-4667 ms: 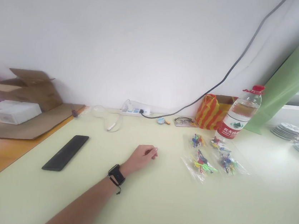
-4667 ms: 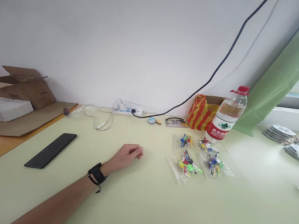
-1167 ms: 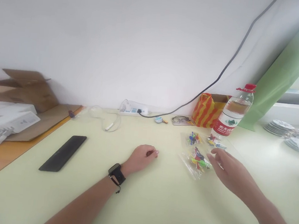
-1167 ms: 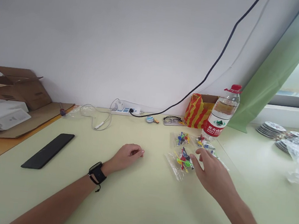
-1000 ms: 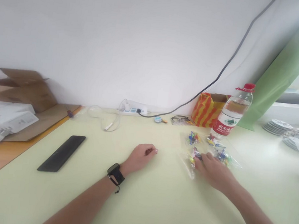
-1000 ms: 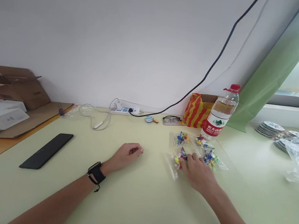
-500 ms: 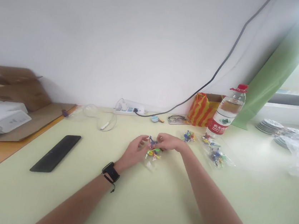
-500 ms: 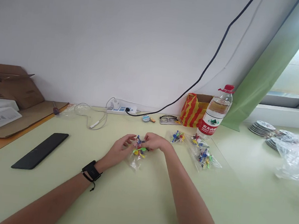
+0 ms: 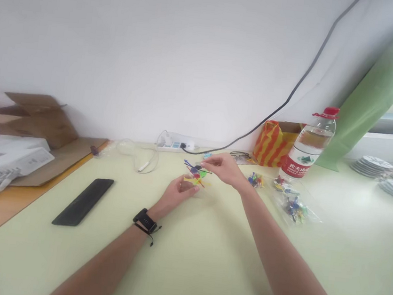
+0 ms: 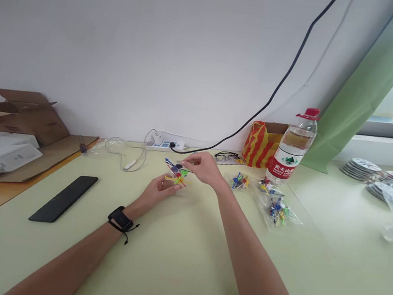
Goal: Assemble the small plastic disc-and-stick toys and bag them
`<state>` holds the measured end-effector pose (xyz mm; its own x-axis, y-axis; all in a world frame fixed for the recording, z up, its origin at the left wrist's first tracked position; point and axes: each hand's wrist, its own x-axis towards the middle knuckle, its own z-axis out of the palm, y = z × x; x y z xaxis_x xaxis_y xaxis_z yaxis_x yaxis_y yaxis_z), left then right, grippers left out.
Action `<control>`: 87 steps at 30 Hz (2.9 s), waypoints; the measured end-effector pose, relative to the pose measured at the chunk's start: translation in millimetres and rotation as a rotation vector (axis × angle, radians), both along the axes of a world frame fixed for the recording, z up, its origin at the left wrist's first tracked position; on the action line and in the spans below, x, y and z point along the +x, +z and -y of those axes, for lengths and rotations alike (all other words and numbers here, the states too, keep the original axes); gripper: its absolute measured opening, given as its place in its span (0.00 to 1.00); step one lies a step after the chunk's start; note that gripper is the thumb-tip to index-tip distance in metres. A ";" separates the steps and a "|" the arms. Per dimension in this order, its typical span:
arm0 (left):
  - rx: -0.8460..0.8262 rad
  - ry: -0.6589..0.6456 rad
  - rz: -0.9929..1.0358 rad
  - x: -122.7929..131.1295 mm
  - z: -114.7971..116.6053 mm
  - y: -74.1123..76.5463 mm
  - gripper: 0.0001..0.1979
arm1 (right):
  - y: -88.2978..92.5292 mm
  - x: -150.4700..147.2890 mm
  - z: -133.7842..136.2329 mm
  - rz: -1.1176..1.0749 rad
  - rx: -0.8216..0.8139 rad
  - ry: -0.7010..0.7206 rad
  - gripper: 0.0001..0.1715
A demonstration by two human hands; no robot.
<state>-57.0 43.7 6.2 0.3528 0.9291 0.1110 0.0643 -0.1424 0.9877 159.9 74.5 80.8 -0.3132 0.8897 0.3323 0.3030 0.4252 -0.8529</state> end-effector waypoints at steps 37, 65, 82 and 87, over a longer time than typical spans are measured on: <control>0.186 0.106 -0.247 -25.8 -16.1 3.0 0.16 | 5.9 -3.6 -1.8 -0.129 0.164 -0.137 0.10; 0.344 0.113 -0.390 -17.4 -15.0 -11.5 0.13 | -17.4 32.9 -14.7 -0.328 -0.325 -0.143 0.34; 0.096 0.399 -0.069 -32.8 -29.1 -18.9 0.23 | -46.6 -29.7 3.3 0.396 -0.177 0.308 0.04; 0.117 0.422 0.035 -43.5 -31.2 -20.2 0.24 | -41.7 -34.9 6.4 0.304 -0.184 0.282 0.04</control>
<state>-100.5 75.0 -14.0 -0.0607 0.9716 0.2288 0.1073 -0.2216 0.9692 125.0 68.0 39.1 -0.6107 0.7912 0.0319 0.4458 0.3769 -0.8119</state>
